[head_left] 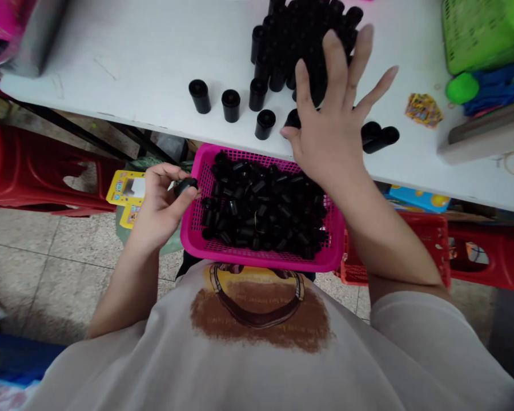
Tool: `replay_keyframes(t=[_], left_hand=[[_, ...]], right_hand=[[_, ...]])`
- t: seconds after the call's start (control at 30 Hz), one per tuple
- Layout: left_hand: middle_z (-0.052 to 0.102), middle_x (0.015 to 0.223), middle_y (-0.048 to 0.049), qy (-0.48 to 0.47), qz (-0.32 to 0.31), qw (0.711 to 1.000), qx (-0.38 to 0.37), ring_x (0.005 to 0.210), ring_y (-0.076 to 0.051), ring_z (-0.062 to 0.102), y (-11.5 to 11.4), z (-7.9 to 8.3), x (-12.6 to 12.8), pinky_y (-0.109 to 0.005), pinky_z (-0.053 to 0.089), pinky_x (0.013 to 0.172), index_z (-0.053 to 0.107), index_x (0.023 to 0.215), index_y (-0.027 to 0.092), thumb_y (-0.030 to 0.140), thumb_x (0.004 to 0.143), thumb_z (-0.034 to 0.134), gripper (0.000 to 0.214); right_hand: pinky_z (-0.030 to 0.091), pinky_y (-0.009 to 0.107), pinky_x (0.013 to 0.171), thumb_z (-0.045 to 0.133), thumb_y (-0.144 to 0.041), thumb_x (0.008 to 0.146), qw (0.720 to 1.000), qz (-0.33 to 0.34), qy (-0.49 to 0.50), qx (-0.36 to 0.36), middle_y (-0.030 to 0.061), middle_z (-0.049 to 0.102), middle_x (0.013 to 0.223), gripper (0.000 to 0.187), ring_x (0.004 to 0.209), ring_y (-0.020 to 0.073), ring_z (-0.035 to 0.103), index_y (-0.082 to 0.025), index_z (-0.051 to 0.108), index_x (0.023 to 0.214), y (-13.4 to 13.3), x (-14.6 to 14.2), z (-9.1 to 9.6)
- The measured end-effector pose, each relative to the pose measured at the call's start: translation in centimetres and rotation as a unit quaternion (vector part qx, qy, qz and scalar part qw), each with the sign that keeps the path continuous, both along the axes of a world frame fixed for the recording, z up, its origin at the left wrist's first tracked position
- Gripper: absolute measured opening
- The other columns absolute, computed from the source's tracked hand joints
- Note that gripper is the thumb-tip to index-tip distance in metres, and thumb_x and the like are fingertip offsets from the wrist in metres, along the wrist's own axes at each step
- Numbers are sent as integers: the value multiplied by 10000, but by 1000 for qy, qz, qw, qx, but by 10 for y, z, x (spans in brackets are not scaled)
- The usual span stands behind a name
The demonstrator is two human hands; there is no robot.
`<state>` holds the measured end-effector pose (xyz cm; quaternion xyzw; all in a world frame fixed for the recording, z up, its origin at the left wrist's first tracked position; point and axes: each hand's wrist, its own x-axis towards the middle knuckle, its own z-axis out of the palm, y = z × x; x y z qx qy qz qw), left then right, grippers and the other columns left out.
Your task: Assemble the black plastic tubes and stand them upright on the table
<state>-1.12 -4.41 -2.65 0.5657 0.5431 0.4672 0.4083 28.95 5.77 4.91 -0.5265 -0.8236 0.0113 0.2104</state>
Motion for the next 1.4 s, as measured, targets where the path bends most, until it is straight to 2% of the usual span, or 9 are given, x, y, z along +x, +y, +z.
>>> replay_keyframes(t=[0.07,0.17,0.33,0.6,0.73,0.83,0.9,1.13,1.4], left_hand=[[663,1223,-38,3,4,1000,12,1194,-218,682,1,5,-1,-420,621,1018,557,1163,346,473,910,811,380],[735,1172,-39,-12,-9,1000,27,1131,-214,719,3,8,4,-403,611,1029,656,1127,308,474,857,874,385],[794,1165,-64,-33,-18,998,41,1093,-227,765,6,13,18,-384,627,1006,718,1142,258,577,846,859,458],[799,1080,-64,-17,-64,996,53,968,-218,780,1,19,22,-352,653,906,743,1139,250,621,791,886,529],[794,1078,-55,-3,-72,995,72,970,-212,773,-2,23,21,-351,649,895,760,1150,256,564,874,836,420],[784,1147,-54,29,-58,995,81,1025,-218,759,-6,26,21,-363,638,933,775,1169,292,520,917,805,341],[783,1165,-55,55,-56,993,83,1040,-223,751,-9,27,23,-362,632,937,782,1176,303,523,927,791,332],[796,1198,-61,169,-69,978,104,1138,-246,739,-9,37,35,-367,594,1045,784,1183,262,592,985,682,398],[717,1463,-16,210,-135,957,145,1291,-235,729,-25,33,58,-342,603,1127,693,1417,314,435,1065,608,381]], right_hand=[[180,729,1271,613,-378,1064,999,43,-7,6,189,459,1661,496,1549,471,383,-206,596,1529,-18,-16,-6],[540,521,982,500,-440,1101,976,158,-63,-135,200,681,1305,407,1155,365,668,-154,766,1215,-48,-46,-35],[491,435,909,582,-383,1086,941,201,-156,-222,229,669,1190,395,1158,348,595,-39,752,1182,-69,-79,-84],[386,505,997,631,-282,1064,930,206,-107,-283,148,718,1227,268,1231,353,541,-251,754,1300,-73,-68,-81],[460,509,1088,557,-244,1077,922,239,125,-276,138,664,1361,313,1290,292,582,-239,667,1370,-78,-59,-85],[598,391,972,533,-361,1077,875,193,371,-244,129,622,1410,426,1197,224,663,-249,487,1486,-90,-51,-78],[638,377,907,587,-443,1050,852,165,438,-233,103,680,1312,449,1092,217,709,-267,499,1453,-99,-47,-70],[618,435,1050,614,-362,1035,883,177,416,-131,102,754,1278,318,1157,238,730,-246,687,1322,-103,-36,-57],[657,416,975,651,-493,1049,898,151,378,-168,98,754,1270,394,1101,241,754,-249,642,1359,-111,-30,-71]])
